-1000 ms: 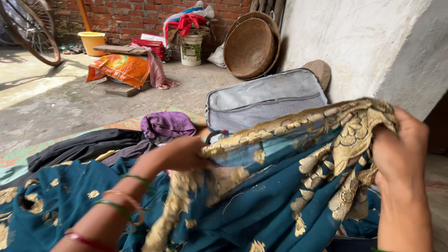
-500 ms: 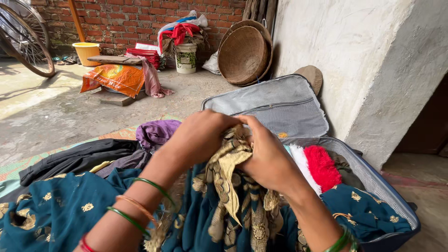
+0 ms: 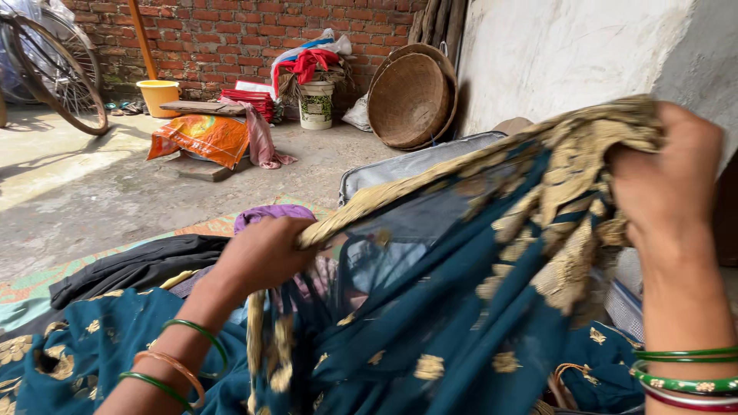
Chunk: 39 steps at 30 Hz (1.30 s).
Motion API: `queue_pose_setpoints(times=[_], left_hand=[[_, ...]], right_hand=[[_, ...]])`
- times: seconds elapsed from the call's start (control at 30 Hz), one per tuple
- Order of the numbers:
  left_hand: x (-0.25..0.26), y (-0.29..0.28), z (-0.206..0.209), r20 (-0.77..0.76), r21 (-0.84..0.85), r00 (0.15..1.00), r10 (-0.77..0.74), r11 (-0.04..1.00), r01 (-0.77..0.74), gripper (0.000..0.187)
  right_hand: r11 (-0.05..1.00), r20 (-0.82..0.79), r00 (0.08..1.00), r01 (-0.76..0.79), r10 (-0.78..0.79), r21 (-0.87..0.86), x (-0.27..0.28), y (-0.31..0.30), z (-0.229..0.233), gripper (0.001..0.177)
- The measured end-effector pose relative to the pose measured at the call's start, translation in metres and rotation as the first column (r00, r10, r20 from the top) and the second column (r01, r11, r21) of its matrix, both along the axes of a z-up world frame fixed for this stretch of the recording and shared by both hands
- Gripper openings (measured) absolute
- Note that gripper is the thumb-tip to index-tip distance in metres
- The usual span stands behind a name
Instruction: The person packs a suitcase by folding and placing various items of clothing, including a striped garment, a blue top, and a decorated saree, into different sections of the luggage.
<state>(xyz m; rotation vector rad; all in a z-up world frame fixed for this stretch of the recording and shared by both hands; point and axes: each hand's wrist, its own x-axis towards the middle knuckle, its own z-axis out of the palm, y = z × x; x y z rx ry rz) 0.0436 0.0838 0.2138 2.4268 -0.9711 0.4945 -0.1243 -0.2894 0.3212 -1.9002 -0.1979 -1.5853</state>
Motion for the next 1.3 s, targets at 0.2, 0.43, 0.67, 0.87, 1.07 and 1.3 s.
queue_pose_setpoints(times=[0.2, 0.43, 0.67, 0.87, 1.07, 1.3], left_hand=[[0.033, 0.002, 0.02, 0.151, -0.446, 0.987, 0.047, 0.895, 0.026, 0.029], [-0.032, -0.107, 0.124, 0.592, -0.102, 0.789, -0.163, 0.956, 0.274, 0.022], [-0.028, -0.09, 0.091, 0.374, 0.05, 0.914, -0.157, 0.988, 0.149, 0.023], [0.032, -0.019, 0.006, -0.013, 0.401, 0.999, -0.043, 0.915, 0.045, 0.034], [0.072, 0.019, 0.001, 0.013, 0.03, 1.0, 0.004, 1.0, -0.004, 0.023], [0.006, -0.092, 0.103, 0.299, 0.009, 0.904, -0.306, 0.948, 0.318, 0.033]], right_hand=[[0.962, -0.021, 0.962, 0.271, -0.272, -0.046, -0.014, -0.008, -0.018, 0.019], [0.768, -0.465, 0.63, -0.606, 0.621, 0.205, 0.014, 0.062, -0.052, 0.052], [0.903, -0.433, 0.795, -0.339, 0.425, 0.264, 0.019, 0.044, -0.047, 0.051], [0.994, -0.107, 0.994, -0.011, 0.022, 0.106, -0.003, -0.032, -0.042, 0.021], [0.95, -0.168, 0.958, -0.186, 0.231, 0.249, 0.002, -0.032, -0.06, 0.031], [0.736, -0.52, 0.547, -0.617, 0.656, 0.278, 0.032, 0.074, -0.066, 0.092]])
